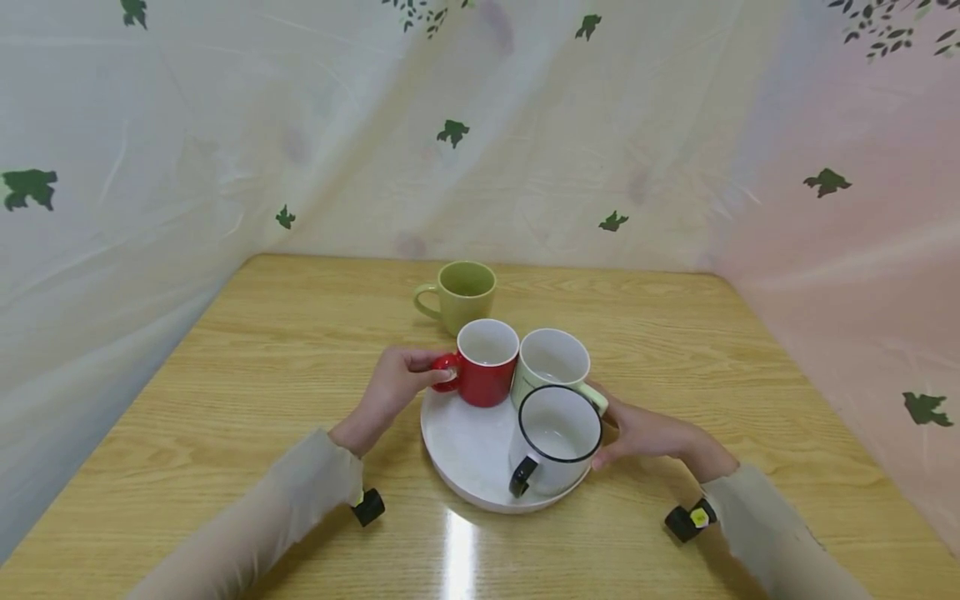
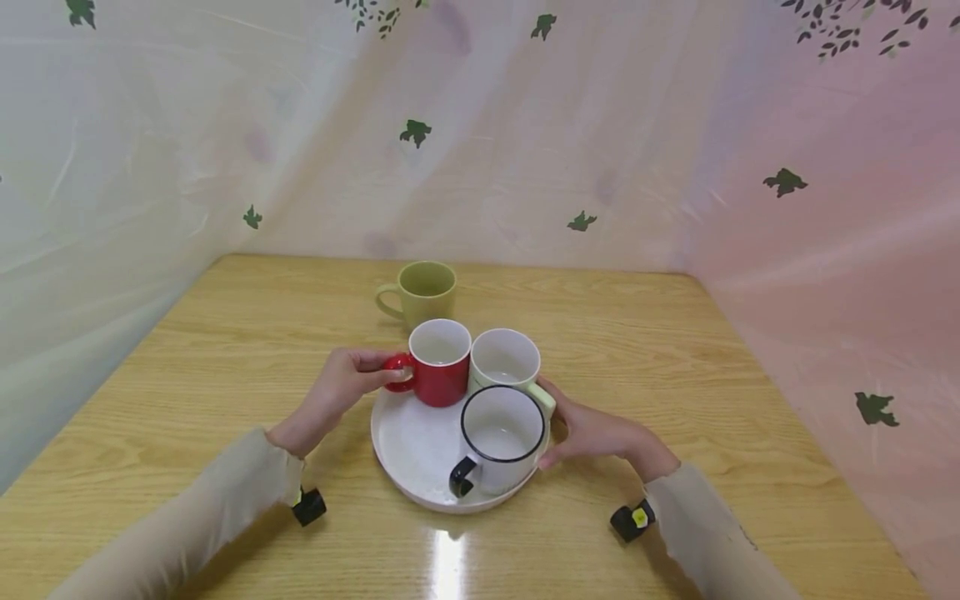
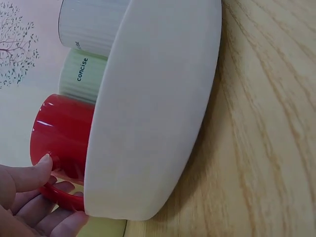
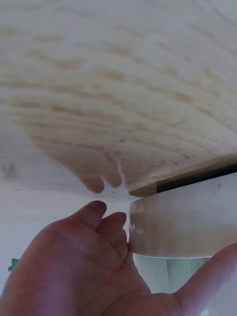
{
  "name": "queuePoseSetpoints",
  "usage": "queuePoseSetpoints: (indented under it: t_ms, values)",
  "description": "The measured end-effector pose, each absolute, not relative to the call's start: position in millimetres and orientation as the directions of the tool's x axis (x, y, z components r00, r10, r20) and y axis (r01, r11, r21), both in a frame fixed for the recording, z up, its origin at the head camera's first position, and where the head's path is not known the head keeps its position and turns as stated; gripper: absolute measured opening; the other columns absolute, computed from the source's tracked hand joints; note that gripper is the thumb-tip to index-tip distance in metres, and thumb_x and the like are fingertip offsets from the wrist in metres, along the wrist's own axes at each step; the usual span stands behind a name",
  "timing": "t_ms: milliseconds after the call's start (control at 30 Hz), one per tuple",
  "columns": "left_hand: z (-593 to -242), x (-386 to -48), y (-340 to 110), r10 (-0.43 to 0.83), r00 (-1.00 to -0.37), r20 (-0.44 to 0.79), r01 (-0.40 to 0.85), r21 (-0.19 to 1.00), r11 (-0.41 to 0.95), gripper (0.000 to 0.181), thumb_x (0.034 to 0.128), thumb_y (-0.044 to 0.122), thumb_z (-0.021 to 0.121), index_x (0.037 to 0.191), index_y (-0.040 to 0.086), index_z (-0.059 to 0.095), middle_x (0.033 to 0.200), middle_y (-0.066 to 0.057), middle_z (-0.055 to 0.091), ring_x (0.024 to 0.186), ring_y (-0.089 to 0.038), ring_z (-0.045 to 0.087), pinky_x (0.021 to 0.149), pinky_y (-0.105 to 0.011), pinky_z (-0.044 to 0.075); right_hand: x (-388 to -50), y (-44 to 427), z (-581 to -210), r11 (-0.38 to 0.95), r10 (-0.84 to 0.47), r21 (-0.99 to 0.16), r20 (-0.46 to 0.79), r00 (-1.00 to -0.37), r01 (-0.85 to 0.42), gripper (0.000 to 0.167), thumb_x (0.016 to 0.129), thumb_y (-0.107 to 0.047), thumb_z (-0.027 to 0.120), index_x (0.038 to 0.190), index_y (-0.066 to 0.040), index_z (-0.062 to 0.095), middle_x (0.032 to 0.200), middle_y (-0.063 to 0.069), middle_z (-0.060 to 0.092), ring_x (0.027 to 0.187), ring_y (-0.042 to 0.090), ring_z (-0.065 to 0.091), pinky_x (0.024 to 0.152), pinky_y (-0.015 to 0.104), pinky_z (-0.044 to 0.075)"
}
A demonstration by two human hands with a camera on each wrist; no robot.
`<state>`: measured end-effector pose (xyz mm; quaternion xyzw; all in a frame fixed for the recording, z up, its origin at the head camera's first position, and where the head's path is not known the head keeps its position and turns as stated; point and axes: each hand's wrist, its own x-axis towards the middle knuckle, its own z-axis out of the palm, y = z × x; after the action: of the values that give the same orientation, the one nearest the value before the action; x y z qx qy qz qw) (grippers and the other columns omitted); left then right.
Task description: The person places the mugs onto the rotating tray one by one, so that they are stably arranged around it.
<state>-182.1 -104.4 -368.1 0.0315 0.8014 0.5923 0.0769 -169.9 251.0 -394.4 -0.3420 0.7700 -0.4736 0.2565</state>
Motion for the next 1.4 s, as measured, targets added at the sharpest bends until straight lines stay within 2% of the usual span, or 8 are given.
queuePoseSetpoints:
  t_ms: [233,400,567,833,1067,1400]
  values:
    - [-370,-183,-103,0.107,-0.99,-0.088,-0.049,0.944,0.327,0.031,0.0859,0.01,0.072,0.116,0.002,0.07,0.111,-0.015,0.072,0.105,-0.022,0.067,0.102,-0.041,0.049,-168,250,-395,0.32,-0.771,-0.898,-0.06,-0.634,-0.303,0.115,0.078,-0.017,0.081,0.153,-0.002,-0.005,0.156,0.026,0.016,0.131,-0.016,0.028,0.106,0.003,0.022]
    - [-373,-184,-102,0.092,-0.994,-0.055,-0.02,0.936,0.352,0.031,0.0846,0.01,0.074,0.114,0.002,0.071,0.109,-0.015,0.072,0.104,-0.023,0.067,0.098,-0.039,0.051,-167,250,-394,0.324,-0.763,-0.9,-0.068,-0.643,-0.29,0.118,0.078,-0.017,0.081,0.154,-0.004,-0.008,0.157,0.026,0.015,0.13,-0.016,0.029,0.105,0.003,0.023]
    - [-376,-185,-102,0.084,-0.996,-0.009,0.024,0.923,0.384,0.032,0.083,0.01,0.075,0.114,0.002,0.071,0.109,-0.014,0.073,0.105,-0.024,0.067,0.094,-0.037,0.054,-165,250,-394,0.331,-0.758,-0.899,-0.071,-0.648,-0.288,0.118,0.078,-0.018,0.081,0.153,-0.002,-0.008,0.156,0.029,0.016,0.13,-0.017,0.028,0.105,0.003,0.023]
    - [-379,-186,-104,0.117,-0.993,0.008,0.05,0.928,0.368,0.034,0.0832,0.01,0.075,0.116,0.004,0.07,0.11,-0.013,0.072,0.104,-0.024,0.067,0.094,-0.036,0.055,-163,250,-394,0.348,-0.746,-0.897,-0.09,-0.659,-0.271,0.117,0.078,-0.019,0.081,0.153,-0.002,-0.007,0.156,0.028,0.017,0.128,-0.018,0.028,0.104,0.002,0.023]
    - [-371,-193,-120,0.159,-0.987,0.0,0.046,0.957,0.285,0.042,0.0874,0.021,0.073,0.127,0.012,0.065,0.127,-0.008,0.066,0.123,-0.023,0.06,0.109,-0.042,0.045,-163,248,-396,0.339,-0.751,-0.897,-0.077,-0.655,-0.283,0.119,0.078,-0.018,0.081,0.154,-0.004,-0.01,0.157,0.028,0.013,0.129,-0.019,0.025,0.104,0.002,0.022]
    - [-365,-232,-148,0.125,-0.985,0.117,0.142,0.967,0.21,0.048,0.091,0.023,0.068,0.136,0.01,0.056,0.141,-0.011,0.055,0.132,-0.021,0.052,0.111,-0.038,0.043,-162,249,-396,0.355,-0.743,-0.887,-0.076,-0.665,-0.296,0.116,0.078,-0.018,0.08,0.153,-0.001,-0.006,0.156,0.029,0.014,0.129,-0.02,0.025,0.104,0.002,0.022]
